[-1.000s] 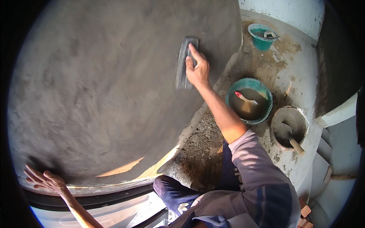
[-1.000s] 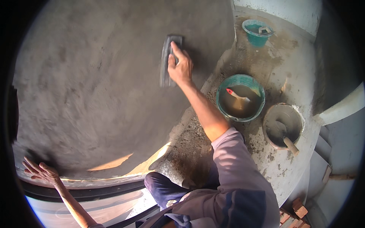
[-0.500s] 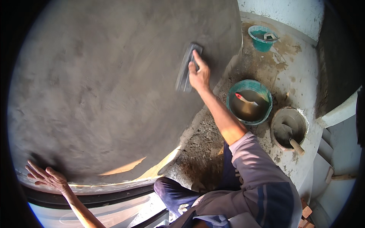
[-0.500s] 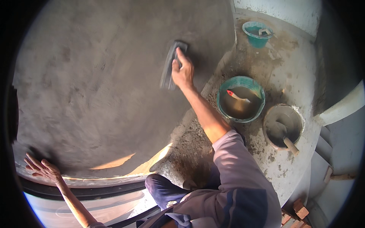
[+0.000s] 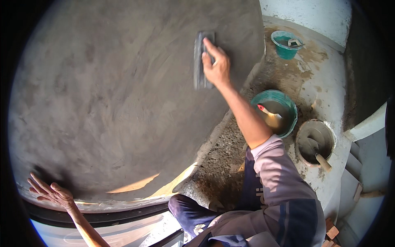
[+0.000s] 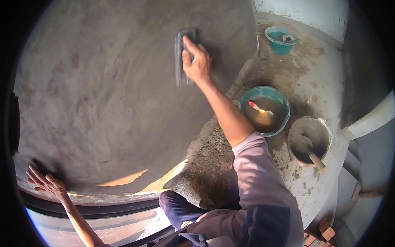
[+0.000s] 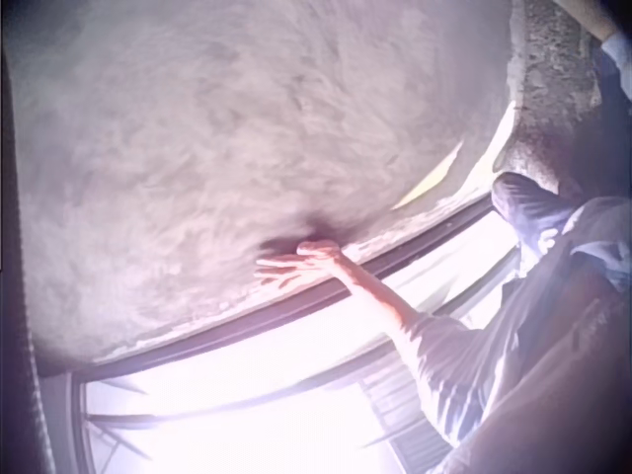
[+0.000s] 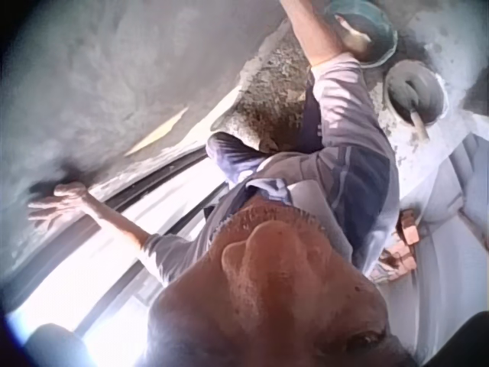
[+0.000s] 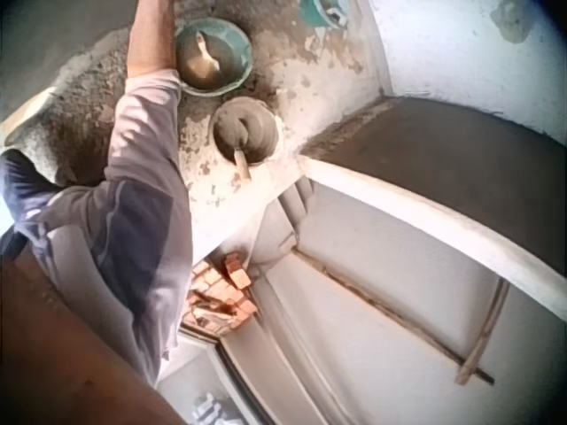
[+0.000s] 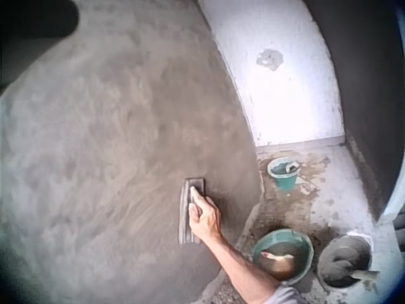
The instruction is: The person scoops plaster from a bucket onto a float using a trowel, applies it to a wall, and smoothes the surface with the float, occasionally using a brush to apply water to the plaster.
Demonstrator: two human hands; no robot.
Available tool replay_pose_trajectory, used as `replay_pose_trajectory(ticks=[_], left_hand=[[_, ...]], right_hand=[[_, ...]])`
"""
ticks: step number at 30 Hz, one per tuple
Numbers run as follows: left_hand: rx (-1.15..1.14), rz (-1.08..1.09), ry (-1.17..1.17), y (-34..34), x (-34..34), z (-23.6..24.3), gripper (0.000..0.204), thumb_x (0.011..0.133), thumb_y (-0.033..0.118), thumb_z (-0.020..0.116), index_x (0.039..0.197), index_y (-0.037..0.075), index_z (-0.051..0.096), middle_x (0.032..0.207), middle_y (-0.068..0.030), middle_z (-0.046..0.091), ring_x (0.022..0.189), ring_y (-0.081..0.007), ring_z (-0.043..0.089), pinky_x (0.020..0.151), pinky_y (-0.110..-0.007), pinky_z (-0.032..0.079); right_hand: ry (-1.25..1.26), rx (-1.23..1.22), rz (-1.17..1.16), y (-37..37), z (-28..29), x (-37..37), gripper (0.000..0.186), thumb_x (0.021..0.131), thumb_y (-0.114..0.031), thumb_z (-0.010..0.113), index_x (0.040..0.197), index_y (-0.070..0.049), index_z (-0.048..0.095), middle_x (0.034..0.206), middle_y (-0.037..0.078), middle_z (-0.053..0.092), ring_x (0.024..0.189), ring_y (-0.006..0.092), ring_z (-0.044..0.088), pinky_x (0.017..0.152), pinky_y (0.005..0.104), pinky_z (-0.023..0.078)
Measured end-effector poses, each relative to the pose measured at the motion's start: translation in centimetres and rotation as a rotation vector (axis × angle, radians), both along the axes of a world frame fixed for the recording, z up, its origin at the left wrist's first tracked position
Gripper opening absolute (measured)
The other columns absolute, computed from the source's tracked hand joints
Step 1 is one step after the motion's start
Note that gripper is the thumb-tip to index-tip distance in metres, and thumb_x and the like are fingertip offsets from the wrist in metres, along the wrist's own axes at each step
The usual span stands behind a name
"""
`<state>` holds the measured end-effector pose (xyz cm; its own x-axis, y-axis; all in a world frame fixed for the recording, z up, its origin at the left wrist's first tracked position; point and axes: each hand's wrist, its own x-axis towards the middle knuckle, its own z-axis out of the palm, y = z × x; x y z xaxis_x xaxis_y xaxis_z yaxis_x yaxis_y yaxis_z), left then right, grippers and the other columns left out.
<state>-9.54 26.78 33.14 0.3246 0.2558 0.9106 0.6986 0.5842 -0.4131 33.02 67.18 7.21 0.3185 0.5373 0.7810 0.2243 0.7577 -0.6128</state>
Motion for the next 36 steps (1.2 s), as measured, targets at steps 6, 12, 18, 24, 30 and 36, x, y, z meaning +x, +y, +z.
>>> replay_pose_trajectory(ticks=[6, 12, 18, 24, 30, 36], left_hand=[[0.018, 0.006, -0.029, -0.2, 0.0, -0.2, 0.09, 0.093, 0.081, 0.004, 0.159, 0.028, 0.035, 0.167, -0.007, 0.026, 0.156, -0.0403, 0.011, 0.114, -0.078, 0.001], [0.001, -0.02, -0.002, -0.1, -0.2, -0.2, 0.091, 0.093, 0.082, 0.005, 0.159, 0.028, 0.035, 0.167, -0.0063, 0.027, 0.156, -0.0404, 0.011, 0.114, -0.077, 0.0], [0.038, -0.026, -0.025, 0.3, 0.6, -0.2, 0.093, 0.091, 0.083, 0.003, 0.158, 0.028, 0.037, 0.166, -0.0065, 0.028, 0.155, -0.0411, 0.012, 0.114, -0.077, 0.001], [0.021, -0.058, -0.087, 0.5, 1.9, -0.4, 0.095, 0.091, 0.084, 0.005, 0.16, 0.025, 0.034, 0.167, -0.0097, 0.026, 0.155, -0.0428, 0.009, 0.113, -0.077, -0.001], [-0.012, -0.082, -0.044, 0.5, 2.0, -0.4, 0.092, 0.093, 0.082, 0.004, 0.16, 0.025, 0.033, 0.168, -0.0087, 0.022, 0.157, -0.0399, 0.002, 0.115, -0.073, -0.007], [0.015, -0.095, -0.023, 0.9, 2.2, -0.1, 0.092, 0.091, 0.084, 0.005, 0.159, 0.029, 0.035, 0.167, -0.0099, 0.022, 0.157, -0.0363, -0.001, 0.116, -0.071, -0.011]], right_hand=[[0.082, -0.105, -0.023, -2.1, -1.0, -2.7, 0.049, 0.089, -0.009, 0.064, 0.138, -0.005, 0.061, 0.12, 0.023, 0.069, 0.112, 0.0368, 0.068, 0.1, 0.0425, 0.052], [0.114, -0.174, 0.02, 0.3, 2.5, 0.5, 0.046, 0.092, -0.016, 0.064, 0.137, -0.009, 0.063, 0.13, 0.021, 0.066, 0.115, 0.0363, 0.067, 0.101, 0.0409, 0.051], [-0.139, -0.037, 0.138, -4.9, 1.4, -2.3, 0.047, 0.089, -0.003, 0.063, 0.136, -0.001, 0.062, 0.125, 0.023, 0.068, 0.11, 0.0318, 0.068, 0.099, 0.0372, 0.052], [0.232, -0.086, 0.132, -1.0, 6.1, -0.1, 0.048, 0.091, -0.006, 0.063, 0.139, -0.002, 0.06, 0.129, 0.02, 0.067, 0.113, 0.0305, 0.068, 0.102, 0.0368, 0.051], [-0.104, 0.222, 0.074, -5.5, 1.7, -8.3, 0.051, 0.088, -0.003, 0.065, 0.139, -0.002, 0.06, 0.118, 0.022, 0.07, 0.09, 0.0305, 0.069, 0.085, 0.042, 0.056], [-0.405, 0.21, 0.264, -18.0, -5.0, -18.6, 0.054, 0.086, -0.007, 0.07, 0.137, -0.022, 0.065, 0.083, 0.007, 0.052, 0.064, 0.0231, 0.06, 0.056, 0.0363, 0.056]])
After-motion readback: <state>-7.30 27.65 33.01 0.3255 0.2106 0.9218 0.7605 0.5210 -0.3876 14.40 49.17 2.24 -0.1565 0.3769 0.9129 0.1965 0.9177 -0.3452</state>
